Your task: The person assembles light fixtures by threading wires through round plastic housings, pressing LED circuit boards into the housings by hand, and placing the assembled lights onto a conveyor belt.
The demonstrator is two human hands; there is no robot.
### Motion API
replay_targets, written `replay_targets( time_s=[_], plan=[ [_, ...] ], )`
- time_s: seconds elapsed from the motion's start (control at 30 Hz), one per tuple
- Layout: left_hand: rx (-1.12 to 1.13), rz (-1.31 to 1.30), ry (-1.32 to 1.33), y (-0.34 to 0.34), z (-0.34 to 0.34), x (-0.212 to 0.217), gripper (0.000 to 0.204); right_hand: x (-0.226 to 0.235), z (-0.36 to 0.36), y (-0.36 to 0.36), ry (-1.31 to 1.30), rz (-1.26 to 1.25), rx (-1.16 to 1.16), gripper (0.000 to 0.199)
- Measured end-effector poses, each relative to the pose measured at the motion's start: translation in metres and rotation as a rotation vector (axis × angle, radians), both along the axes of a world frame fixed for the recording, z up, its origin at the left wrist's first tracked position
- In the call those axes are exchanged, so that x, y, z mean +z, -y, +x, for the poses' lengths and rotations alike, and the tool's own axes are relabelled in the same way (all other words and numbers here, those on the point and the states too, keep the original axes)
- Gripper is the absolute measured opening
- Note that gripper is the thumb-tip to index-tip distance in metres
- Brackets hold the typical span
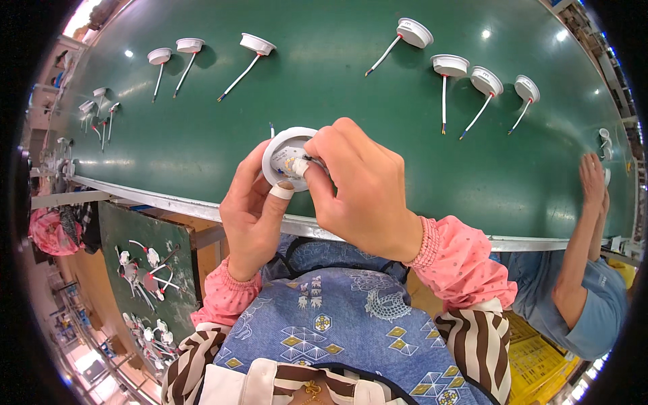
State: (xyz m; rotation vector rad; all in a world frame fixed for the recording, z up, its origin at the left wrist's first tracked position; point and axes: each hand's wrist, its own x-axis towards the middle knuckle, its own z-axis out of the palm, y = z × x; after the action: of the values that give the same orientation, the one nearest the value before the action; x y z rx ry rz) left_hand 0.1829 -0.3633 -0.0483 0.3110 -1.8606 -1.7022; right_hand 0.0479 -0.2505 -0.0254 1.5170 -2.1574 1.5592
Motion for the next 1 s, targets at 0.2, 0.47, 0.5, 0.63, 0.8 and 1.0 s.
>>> replay_targets(
  time_s=[0.2, 0.47, 0.5, 0.63, 0.8, 1.0],
  plan=[
    [0.153, -0.023, 0.057, -0.007, -0.007, 0.0, 0.039, -0.004, 0.001, 0.004, -0.03, 0.027, -0.018, 0.023],
    [0.244, 0.131, 0.109, -0.007, -0.011, 0.004, 0.023, 0.0, 0.002, 0.01, -0.073, 0.078, -0.106, 0.026],
    [0.246, 0.138, 0.104, -0.007, -0.012, 0.005, 0.023, -0.001, 0.002, 0.01, -0.074, 0.08, -0.105, 0.026],
    [0.222, 0.15, 0.123, -0.004, -0.01, 0.006, 0.022, -0.005, 0.002, 0.008, 0.093, 0.055, -0.065, 0.03],
    [0.188, 0.235, 0.139, -0.002, -0.009, 0.005, 0.021, -0.015, 0.002, 0.008, 0.459, 0.076, 0.112, 0.026],
    [0.192, 0.182, 0.142, -0.002, -0.01, 0.007, 0.018, -0.015, 0.007, 0.013, 0.61, -0.009, 0.125, 0.016]
  ],
)
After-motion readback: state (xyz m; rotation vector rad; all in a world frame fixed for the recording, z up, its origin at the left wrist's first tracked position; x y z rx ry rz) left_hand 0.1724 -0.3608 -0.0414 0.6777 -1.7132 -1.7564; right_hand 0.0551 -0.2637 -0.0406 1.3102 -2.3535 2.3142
